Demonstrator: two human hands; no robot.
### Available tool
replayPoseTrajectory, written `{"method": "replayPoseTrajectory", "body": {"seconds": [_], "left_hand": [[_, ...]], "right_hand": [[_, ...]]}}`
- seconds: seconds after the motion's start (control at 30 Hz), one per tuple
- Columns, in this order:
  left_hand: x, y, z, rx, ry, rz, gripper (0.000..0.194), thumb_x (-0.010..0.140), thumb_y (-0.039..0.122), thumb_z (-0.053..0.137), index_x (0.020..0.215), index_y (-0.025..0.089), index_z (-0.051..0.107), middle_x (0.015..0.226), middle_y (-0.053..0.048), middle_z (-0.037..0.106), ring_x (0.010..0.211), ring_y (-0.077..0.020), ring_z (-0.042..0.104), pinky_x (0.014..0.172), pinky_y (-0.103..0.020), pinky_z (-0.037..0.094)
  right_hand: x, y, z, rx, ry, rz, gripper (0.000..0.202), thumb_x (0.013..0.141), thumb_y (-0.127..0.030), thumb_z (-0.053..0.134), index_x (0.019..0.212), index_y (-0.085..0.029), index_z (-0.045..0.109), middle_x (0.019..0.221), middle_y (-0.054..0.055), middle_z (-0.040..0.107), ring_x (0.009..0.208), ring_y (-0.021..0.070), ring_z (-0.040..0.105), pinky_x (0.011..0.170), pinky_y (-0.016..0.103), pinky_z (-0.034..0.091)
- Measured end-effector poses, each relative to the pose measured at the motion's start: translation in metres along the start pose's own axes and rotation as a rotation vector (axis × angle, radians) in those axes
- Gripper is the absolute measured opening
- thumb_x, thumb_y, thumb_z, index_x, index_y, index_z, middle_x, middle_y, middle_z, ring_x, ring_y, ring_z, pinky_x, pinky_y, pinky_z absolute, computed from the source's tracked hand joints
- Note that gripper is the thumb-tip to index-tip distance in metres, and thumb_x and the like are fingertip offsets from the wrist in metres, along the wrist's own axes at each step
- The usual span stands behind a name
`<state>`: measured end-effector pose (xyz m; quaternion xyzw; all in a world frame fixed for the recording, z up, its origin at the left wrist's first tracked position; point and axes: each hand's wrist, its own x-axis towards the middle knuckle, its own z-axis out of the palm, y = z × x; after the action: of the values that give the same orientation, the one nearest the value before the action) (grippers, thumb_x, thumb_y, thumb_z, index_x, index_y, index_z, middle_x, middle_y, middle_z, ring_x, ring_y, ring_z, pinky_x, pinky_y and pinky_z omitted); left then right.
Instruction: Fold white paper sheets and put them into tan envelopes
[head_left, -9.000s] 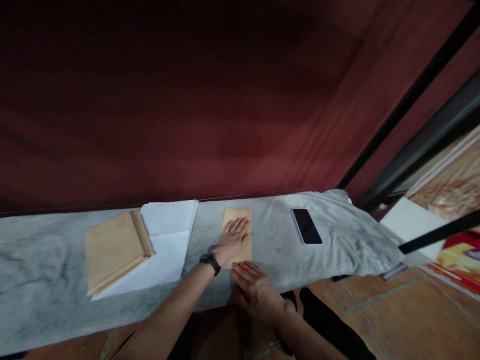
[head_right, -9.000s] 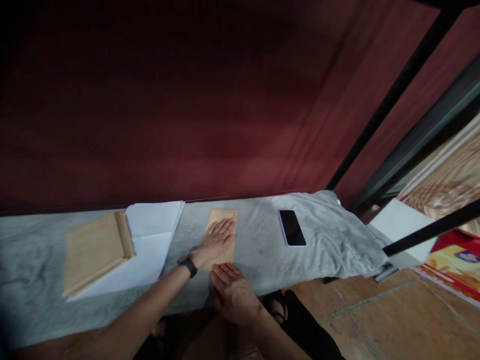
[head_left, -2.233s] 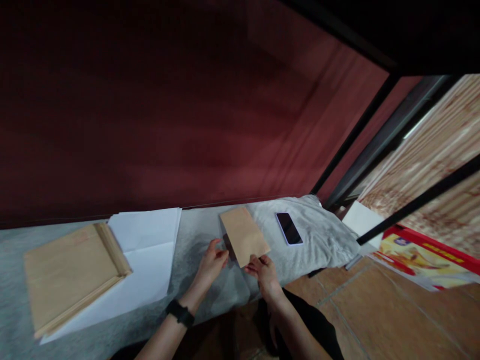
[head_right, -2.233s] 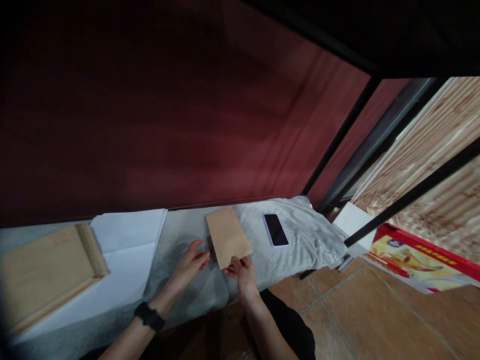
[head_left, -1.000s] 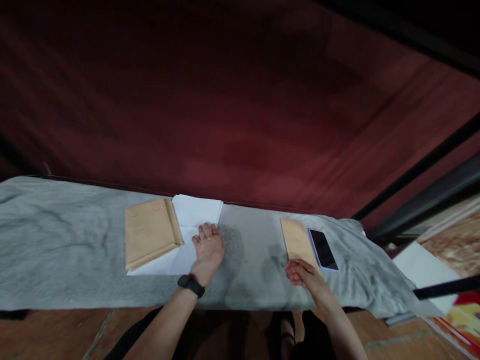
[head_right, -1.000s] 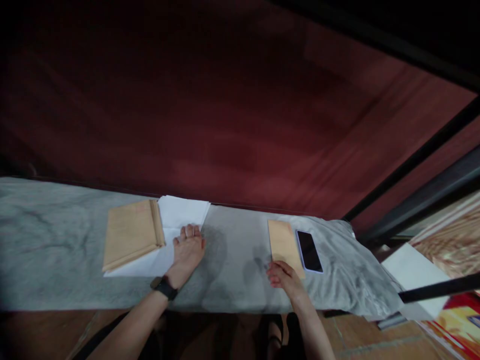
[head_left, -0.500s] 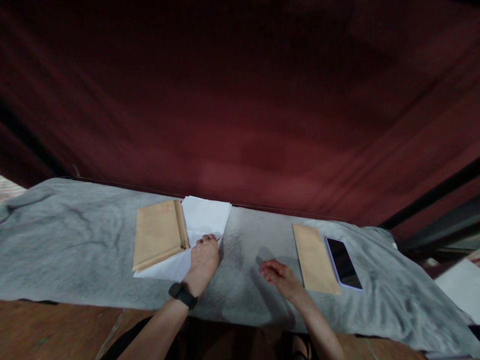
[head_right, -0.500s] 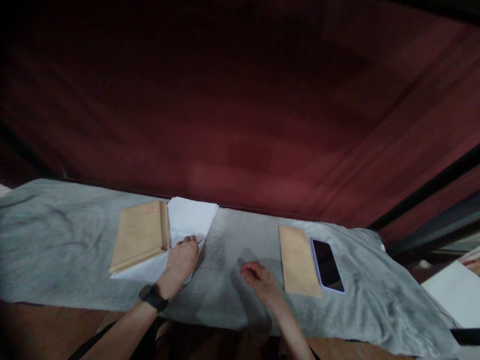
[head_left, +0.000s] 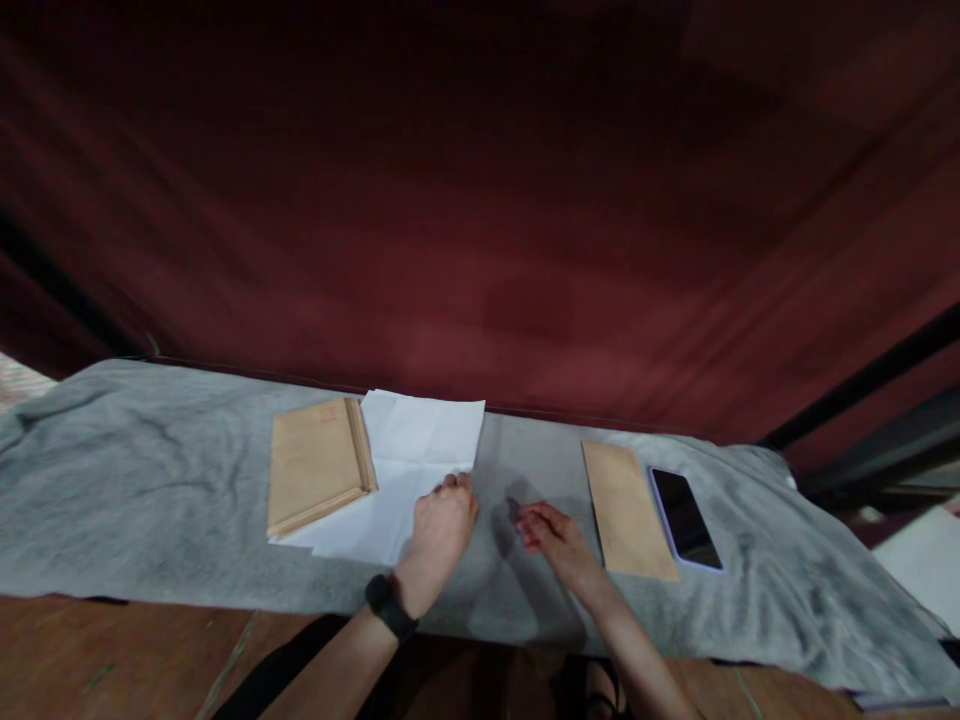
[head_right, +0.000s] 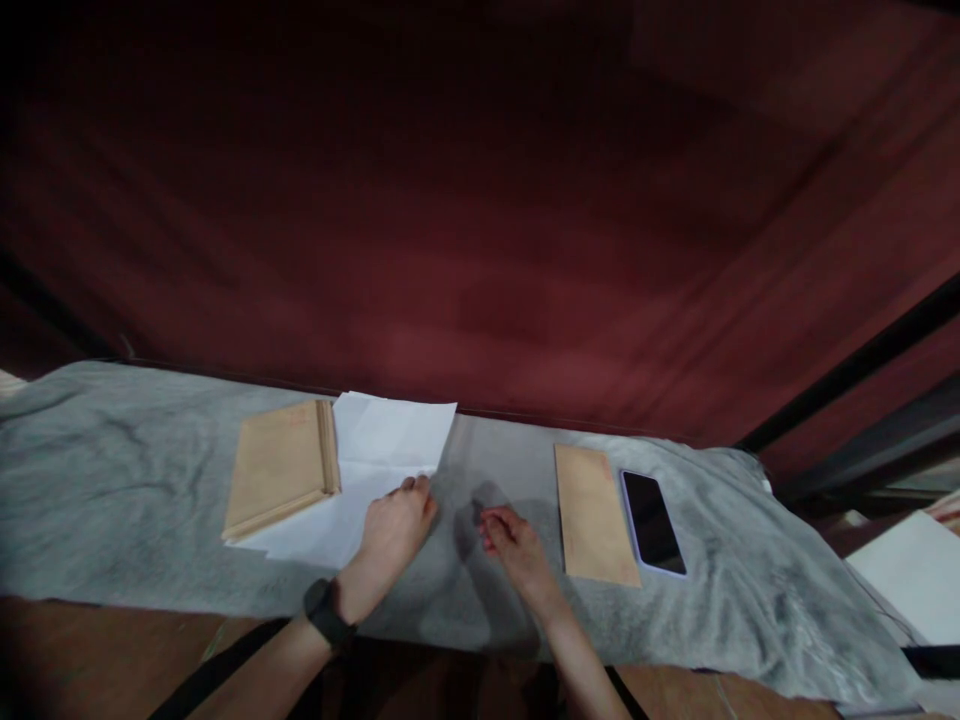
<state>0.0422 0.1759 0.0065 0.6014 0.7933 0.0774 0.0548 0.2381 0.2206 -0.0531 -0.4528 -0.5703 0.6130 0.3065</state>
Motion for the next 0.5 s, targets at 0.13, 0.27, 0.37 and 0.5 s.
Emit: {"method": "replayPoseTrajectory", "body": {"seconds": [0.13,0.27,0.37,0.5], "left_hand": [[-0.022,0.047,0.014,-0.067,-0.056,0.123,0.027,0.096,0.017,0.044,0.114,0.019,0.064,0.1,-0.009,0.074,0.085,-0.0225,0.073,0.071,-0.031,0.053],[-0.033,0.073,0.024,-0.264,-0.106,0.237,0.022,0.096,0.02,0.049,0.109,0.02,0.066,0.097,-0.006,0.075,0.083,-0.0206,0.072,0.071,-0.029,0.052],[-0.024,0.065,0.021,-0.385,-0.06,0.273,0.021,0.098,0.023,0.047,0.099,0.02,0.067,0.097,-0.005,0.074,0.089,-0.0196,0.071,0.078,-0.029,0.052],[0.003,0.028,0.019,-0.298,0.1,0.166,0.029,0.096,0.021,0.05,0.121,0.015,0.063,0.123,-0.012,0.068,0.115,-0.0237,0.064,0.101,-0.035,0.047]], "right_hand": [[0.0,-0.013,0.013,0.176,0.037,0.031,0.049,0.08,-0.063,0.064,0.104,-0.021,0.071,0.099,0.009,0.075,0.088,0.0238,0.07,0.075,0.036,0.057],[0.005,-0.014,0.014,0.241,0.131,0.012,0.033,0.073,-0.051,0.072,0.085,-0.02,0.071,0.083,0.005,0.075,0.081,0.0225,0.069,0.075,0.033,0.054],[0.01,-0.013,-0.003,0.276,0.098,-0.014,0.029,0.068,-0.042,0.074,0.085,-0.018,0.071,0.08,0.005,0.076,0.078,0.0226,0.069,0.078,0.034,0.053],[0.012,-0.008,-0.037,0.285,0.086,0.134,0.04,0.061,-0.037,0.081,0.094,-0.016,0.073,0.085,0.007,0.077,0.08,0.0254,0.072,0.081,0.037,0.054]]}}
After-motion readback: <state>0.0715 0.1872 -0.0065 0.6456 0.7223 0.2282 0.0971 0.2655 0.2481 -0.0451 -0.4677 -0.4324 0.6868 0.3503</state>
